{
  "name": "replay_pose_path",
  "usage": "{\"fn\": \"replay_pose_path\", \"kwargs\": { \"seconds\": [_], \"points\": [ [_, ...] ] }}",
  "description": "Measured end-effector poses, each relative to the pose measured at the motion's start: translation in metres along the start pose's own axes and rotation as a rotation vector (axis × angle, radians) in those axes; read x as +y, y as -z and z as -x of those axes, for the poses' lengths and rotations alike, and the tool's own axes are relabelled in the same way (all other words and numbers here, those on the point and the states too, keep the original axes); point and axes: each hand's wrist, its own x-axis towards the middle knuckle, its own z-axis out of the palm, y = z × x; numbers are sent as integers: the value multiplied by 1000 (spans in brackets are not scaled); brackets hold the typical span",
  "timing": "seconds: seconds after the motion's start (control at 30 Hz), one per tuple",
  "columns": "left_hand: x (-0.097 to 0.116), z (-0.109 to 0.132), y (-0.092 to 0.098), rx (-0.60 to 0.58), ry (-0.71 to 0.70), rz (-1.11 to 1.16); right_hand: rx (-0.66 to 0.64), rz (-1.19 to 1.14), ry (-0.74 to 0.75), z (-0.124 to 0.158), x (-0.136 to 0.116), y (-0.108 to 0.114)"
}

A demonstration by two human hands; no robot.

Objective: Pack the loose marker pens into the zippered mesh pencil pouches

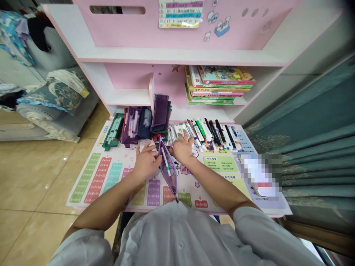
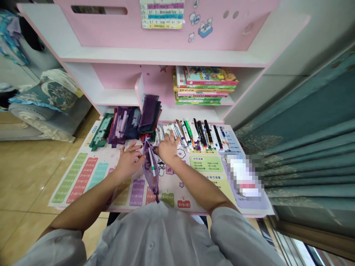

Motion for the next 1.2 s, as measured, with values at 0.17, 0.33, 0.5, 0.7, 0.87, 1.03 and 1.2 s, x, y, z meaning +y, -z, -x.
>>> {"fn": "replay_pose_path", "kwargs": {
  "seconds": [0.17,0.33,0.5,0.7,0.87,1.03,1.2],
  "points": [
    [0,0,0,2,3,3,-64,-3,12,1,-2,1],
    [1,0,1,-10,2,0,-71,-79,-15,-1,1,11],
    [-1,0,-1,-2,-7,-7,-64,-190,-58,3,8,50],
    [0,1,1,-7,-8,5,-105,-357,118,44,8,113],
    [0,2,3,-8,-9,34,-294,-303,305,72,-4,127],
    [0,2,4,-3,-30,14,-365,-142,334,75,-24,108],
    [4,2,7,-12,-20,5,-378,-44,334,74,-35,88]
  ]
}}
